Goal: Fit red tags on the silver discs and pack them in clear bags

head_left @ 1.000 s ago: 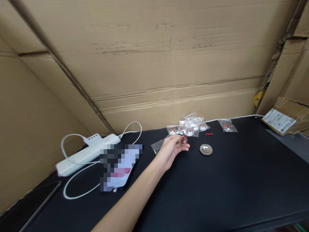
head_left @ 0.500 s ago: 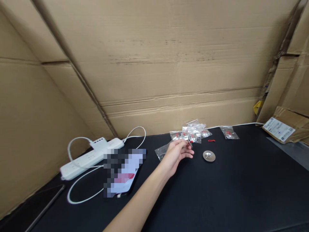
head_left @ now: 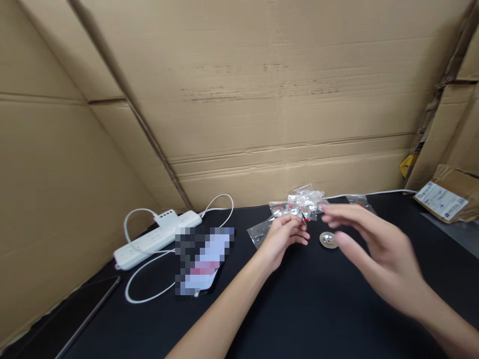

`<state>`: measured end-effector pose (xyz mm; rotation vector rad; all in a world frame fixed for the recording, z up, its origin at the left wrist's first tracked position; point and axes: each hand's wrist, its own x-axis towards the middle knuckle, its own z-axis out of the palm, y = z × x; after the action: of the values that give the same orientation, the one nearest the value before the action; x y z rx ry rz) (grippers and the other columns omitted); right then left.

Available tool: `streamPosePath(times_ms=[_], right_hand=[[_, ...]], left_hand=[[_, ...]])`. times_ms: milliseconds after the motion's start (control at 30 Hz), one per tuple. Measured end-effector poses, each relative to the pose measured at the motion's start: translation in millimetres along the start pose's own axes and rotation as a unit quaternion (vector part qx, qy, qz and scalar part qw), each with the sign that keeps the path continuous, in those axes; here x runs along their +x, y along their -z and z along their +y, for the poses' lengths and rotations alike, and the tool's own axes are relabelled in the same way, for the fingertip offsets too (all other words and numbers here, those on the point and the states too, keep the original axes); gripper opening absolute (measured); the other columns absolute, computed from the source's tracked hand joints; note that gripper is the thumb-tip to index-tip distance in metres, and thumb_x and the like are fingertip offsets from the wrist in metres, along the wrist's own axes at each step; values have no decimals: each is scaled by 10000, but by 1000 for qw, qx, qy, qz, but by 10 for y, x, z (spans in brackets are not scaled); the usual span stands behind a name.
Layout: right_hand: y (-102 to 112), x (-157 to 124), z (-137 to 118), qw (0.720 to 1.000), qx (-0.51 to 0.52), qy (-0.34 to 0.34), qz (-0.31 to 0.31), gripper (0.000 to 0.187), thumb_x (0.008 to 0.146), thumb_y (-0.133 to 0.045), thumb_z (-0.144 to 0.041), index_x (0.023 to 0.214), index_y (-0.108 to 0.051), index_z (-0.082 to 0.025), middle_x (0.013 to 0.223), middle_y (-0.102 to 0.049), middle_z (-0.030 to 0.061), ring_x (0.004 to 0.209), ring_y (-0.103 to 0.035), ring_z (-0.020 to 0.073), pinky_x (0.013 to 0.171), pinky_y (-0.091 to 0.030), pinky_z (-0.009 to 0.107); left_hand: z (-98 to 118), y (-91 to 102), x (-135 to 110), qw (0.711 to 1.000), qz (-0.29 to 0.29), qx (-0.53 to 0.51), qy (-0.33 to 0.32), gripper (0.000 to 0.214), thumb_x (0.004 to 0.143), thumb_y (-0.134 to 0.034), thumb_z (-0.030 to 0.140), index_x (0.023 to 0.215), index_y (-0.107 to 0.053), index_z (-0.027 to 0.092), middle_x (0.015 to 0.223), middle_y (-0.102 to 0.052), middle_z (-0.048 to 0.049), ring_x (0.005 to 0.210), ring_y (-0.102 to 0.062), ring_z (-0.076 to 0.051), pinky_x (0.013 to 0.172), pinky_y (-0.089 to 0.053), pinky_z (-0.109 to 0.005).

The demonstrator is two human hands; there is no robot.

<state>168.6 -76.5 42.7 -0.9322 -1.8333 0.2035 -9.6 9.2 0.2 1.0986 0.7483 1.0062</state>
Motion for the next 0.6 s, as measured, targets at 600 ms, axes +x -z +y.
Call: streamPosePath(times_ms=[600], right_hand=[[-170,142,812,994,20,-13,-103,406,786,-746,-364,1142,-612,-221,933,-663,44,779,-629,179,738,-546,329]], left_hand=[[10,-55,-3,988,6,155,-25,142,816,-607,277,767,-553,155,696,-544,-10,560,-578,-133,421,-418,-214]])
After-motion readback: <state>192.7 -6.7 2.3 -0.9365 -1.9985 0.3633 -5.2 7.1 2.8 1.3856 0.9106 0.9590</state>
